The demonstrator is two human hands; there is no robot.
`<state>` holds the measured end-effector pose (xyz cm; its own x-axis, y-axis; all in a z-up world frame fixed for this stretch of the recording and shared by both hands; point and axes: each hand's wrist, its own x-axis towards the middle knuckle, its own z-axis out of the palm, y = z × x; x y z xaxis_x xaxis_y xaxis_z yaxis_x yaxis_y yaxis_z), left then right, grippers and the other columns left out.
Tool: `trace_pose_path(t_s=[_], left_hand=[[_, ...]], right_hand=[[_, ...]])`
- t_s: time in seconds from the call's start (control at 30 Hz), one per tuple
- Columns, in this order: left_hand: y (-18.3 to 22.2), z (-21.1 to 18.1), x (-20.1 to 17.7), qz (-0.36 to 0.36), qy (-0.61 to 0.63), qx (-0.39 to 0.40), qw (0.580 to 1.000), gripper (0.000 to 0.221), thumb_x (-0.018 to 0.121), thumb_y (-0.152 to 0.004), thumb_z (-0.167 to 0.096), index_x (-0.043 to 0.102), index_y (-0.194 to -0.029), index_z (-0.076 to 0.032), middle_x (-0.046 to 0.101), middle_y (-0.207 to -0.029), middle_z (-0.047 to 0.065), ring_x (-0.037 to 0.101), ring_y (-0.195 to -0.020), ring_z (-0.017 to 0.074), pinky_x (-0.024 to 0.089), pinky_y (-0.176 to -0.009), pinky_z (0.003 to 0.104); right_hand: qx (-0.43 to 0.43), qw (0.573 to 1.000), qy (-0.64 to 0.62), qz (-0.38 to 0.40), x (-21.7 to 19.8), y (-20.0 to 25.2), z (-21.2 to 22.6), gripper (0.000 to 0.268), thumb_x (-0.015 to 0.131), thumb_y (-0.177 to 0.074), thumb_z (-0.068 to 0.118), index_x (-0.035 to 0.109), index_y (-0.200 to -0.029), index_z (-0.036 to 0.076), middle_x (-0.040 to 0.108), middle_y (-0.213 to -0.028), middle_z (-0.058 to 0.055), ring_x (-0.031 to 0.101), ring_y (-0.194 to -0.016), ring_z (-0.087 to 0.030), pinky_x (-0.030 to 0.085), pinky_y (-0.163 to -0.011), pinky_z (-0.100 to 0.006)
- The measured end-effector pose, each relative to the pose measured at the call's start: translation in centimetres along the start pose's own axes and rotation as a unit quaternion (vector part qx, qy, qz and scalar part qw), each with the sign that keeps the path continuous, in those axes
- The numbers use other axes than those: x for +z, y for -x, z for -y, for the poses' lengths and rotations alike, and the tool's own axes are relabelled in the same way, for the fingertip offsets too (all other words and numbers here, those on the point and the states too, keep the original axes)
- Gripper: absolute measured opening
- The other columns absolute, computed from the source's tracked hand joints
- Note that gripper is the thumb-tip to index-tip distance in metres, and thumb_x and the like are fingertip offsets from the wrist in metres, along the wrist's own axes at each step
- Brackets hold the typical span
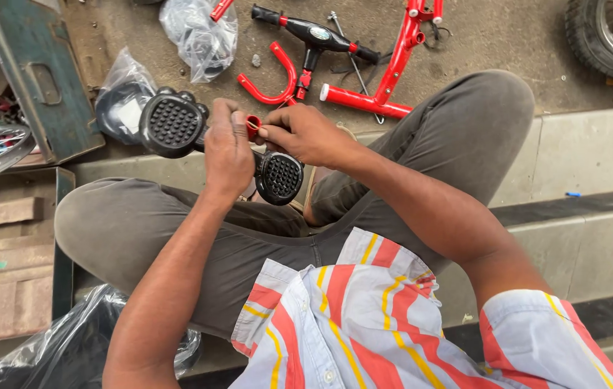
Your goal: The recorder is unpacking and beginning to assemble a red tricycle, handling the seat and main frame components.
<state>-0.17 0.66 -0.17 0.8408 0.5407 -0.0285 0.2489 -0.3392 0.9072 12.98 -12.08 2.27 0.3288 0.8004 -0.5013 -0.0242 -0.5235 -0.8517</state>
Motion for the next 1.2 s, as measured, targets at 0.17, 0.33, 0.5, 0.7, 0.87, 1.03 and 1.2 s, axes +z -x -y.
trace_pose_path(t_s=[0.17, 0.33, 0.5, 0.7, 0.87, 1.03, 1.2], left_hand=[[0.1, 0.3, -0.3, 0.001, 0.004, 0.019, 1.000, 0.018, 0.038, -0.115, -0.016, 0.048, -0.112, -0.001, 0.065, -0.088, 0.017, 0.068, -0.078, 0.0327, 0.050, -0.069, 0.044], [0.4, -0.2, -0.3, 0.017, 0.011, 0.033, 0.999, 0.017, 0.037, -0.116, -0.015, 0.046, -0.113, -0.001, 0.064, -0.088, 0.017, 0.068, -0.077, 0.0319, 0.050, -0.068, 0.043], [0.2, -1.3, -0.2, 0.006, 0.012, -0.001, 1.000, 0.016, 0.040, -0.114, -0.014, 0.048, -0.111, 0.000, 0.061, -0.084, 0.020, 0.064, -0.073, 0.0350, 0.047, -0.066, 0.046], [0.2, -1.0, -0.2, -0.002, -0.065, 0.065, 0.996, 0.011, 0.045, -0.113, -0.010, 0.049, -0.109, 0.000, 0.061, -0.083, 0.023, 0.061, -0.078, 0.0453, 0.044, -0.068, 0.052], [0.1, -1.1, -0.4, -0.003, -0.057, 0.058, 0.997, 0.010, 0.045, -0.113, -0.009, 0.049, -0.109, 0.000, 0.060, -0.082, 0.023, 0.062, -0.075, 0.0439, 0.045, -0.067, 0.051], [0.1, -1.3, -0.4, -0.008, -0.032, 0.067, 0.997, 0.011, 0.043, -0.114, -0.009, 0.047, -0.112, 0.001, 0.059, -0.084, 0.022, 0.062, -0.074, 0.0416, 0.046, -0.066, 0.049], [-0.1, -2.4, -0.6, 0.028, 0.000, 0.001, 1.000, 0.013, 0.042, -0.113, -0.010, 0.047, -0.109, 0.001, 0.059, -0.080, 0.018, 0.064, -0.068, 0.0362, 0.048, -0.061, 0.046]], right_hand=[[-0.025, 0.999, 0.011, -0.031, -0.1, 0.0, 0.3, 0.023, 0.071, -0.094, 0.026, 0.078, -0.101, 0.005, 0.076, -0.080, -0.004, 0.067, -0.071, -0.007, 0.054, -0.065, -0.028], [-0.047, 0.994, 0.046, -0.090, 0.4, -0.2, -0.2, 0.020, 0.081, -0.081, 0.020, 0.073, -0.091, 0.004, 0.074, -0.079, -0.003, 0.069, -0.070, -0.007, 0.054, -0.064, -0.027], [-0.043, 0.993, 0.035, -0.103, 0.9, -0.5, -0.3, 0.026, 0.082, -0.075, 0.015, 0.064, -0.090, 0.004, 0.069, -0.077, -0.005, 0.065, -0.070, -0.012, 0.053, -0.064, -0.030], [-0.029, 0.994, 0.097, -0.049, 0.4, -0.5, -0.2, 0.030, 0.077, -0.087, 0.029, 0.071, -0.101, 0.003, 0.074, -0.086, -0.009, 0.070, -0.075, -0.017, 0.053, -0.068, -0.034], [-0.028, 0.995, 0.098, -0.018, -0.4, -0.3, 0.4, 0.025, 0.070, -0.094, 0.027, 0.075, -0.105, 0.005, 0.077, -0.087, -0.009, 0.071, -0.074, -0.016, 0.054, -0.070, -0.033], [-0.051, 0.996, 0.063, -0.044, -0.7, -0.3, 0.5, 0.020, 0.078, -0.088, 0.022, 0.074, -0.095, 0.004, 0.077, -0.082, -0.006, 0.070, -0.071, -0.011, 0.055, -0.068, -0.030], [-0.016, 0.998, 0.053, -0.043, -0.4, -0.7, 0.3, 0.027, 0.084, -0.080, 0.021, 0.069, -0.092, 0.001, 0.074, -0.082, -0.007, 0.066, -0.073, -0.011, 0.055, -0.067, -0.029]])
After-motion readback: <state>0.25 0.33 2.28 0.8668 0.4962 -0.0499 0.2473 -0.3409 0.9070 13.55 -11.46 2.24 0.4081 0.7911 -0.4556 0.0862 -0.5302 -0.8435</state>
